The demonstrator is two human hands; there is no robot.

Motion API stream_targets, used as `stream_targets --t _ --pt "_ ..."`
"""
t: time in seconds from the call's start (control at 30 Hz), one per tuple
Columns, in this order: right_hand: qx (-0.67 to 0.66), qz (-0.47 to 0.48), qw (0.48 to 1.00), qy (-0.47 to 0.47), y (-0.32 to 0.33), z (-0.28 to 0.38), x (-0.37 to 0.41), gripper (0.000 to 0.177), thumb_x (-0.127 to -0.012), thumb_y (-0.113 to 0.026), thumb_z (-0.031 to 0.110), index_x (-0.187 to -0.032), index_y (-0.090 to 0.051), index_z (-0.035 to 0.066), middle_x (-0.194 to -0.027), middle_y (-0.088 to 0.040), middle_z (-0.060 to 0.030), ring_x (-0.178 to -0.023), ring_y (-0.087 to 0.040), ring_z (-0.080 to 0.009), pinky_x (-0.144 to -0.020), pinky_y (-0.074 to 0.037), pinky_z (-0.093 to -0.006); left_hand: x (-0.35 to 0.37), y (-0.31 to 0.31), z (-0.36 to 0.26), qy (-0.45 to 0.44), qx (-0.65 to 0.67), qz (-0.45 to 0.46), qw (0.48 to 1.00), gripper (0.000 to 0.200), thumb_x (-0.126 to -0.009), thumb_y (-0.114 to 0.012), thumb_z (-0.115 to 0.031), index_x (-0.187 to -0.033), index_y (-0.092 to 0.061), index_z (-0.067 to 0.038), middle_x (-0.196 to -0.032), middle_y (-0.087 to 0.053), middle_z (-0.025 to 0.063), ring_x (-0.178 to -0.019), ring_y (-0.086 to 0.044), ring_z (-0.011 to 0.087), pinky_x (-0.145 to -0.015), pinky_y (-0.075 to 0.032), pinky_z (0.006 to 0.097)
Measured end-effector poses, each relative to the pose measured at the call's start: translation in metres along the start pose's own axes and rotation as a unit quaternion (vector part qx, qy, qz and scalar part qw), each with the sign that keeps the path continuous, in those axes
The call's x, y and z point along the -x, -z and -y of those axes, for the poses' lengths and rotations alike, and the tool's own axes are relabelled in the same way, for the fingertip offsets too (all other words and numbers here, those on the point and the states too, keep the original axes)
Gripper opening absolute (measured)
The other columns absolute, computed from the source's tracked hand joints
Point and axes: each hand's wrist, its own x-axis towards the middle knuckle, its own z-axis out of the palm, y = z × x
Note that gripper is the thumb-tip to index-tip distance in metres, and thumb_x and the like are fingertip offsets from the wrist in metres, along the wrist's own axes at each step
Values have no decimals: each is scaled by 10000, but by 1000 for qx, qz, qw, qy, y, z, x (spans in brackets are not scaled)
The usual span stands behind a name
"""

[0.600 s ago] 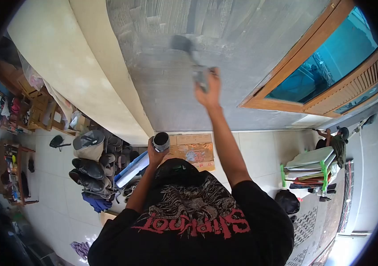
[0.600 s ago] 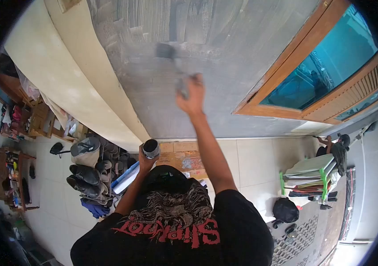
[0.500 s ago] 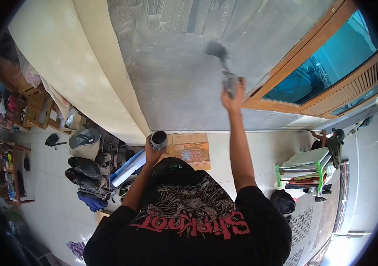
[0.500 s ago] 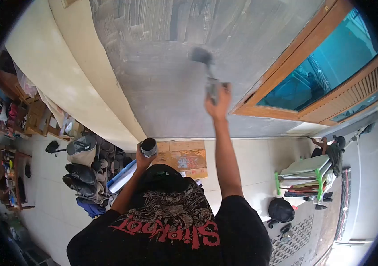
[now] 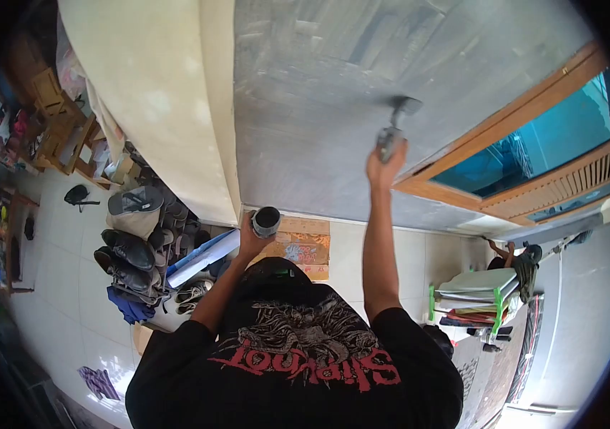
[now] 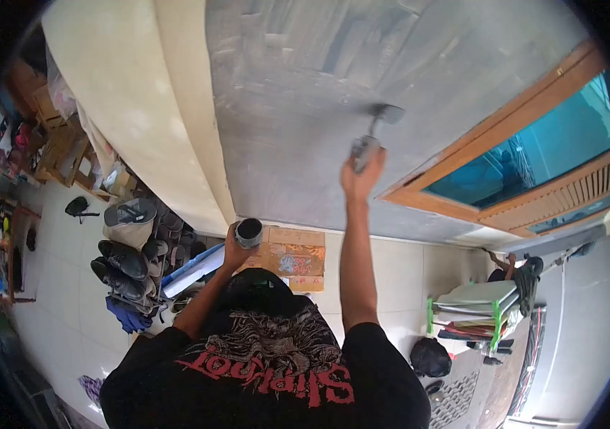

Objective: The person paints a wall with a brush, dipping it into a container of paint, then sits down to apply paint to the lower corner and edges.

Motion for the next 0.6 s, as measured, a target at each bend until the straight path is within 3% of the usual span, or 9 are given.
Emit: stream_targets --t 0.23,0.37,0.43,0.5,0.6 --pt "-123 -3 990 66 -106 150 12 326 -755 -668 -7 -1078 -626 -15 -1088 -594 -312 -997 -572 -492 -839 -483 -531 16 19 16 13 -3 -42 999 949 -574 -950 -145 -1353 -433 18 -1211 -609 210 -1163 -617 360 -1008 -494 446" --pt "-233 22 964 127 -129 208 12 252 -769 -676 1 -1014 -616 -1 -1048 -610 -254 -936 -564 -445 -775 -470 -509 18 24 5 32 7 -27 999 978 -572 -954 -151 -1369 -420 33 -1242 -597 212 -1198 -603 354 -1034 -485 444" --pt "-274 36 950 146 -127 222 10 234 -771 -679 3 -995 -611 4 -1032 -616 -233 -911 -557 -427 -754 -464 -500 20 22 -4 45 23 -23 998 978 -565 -958 -152 -1365 -426 34 -1267 -587 212 -1233 -585 347 -1050 -476 445" --pt "-302 140 931 152 -124 228 9 232 -774 -681 15 -996 -614 13 -1010 -625 -207 -878 -540 -403 -732 -458 -480 20 18 -4 49 3 -20 999 971 -565 -957 -151 -1360 -431 33 -1267 -586 209 -1236 -580 352 -1052 -473 449" --pt "-344 123 921 134 -110 218 15 230 -767 -687 28 -986 -618 18 -987 -627 -206 -880 -534 -407 -747 -457 -491 22 14 3 35 -28 -16 999 942 -576 -945 -130 -1355 -436 19 -1250 -603 196 -1205 -601 329 -1041 -479 436"
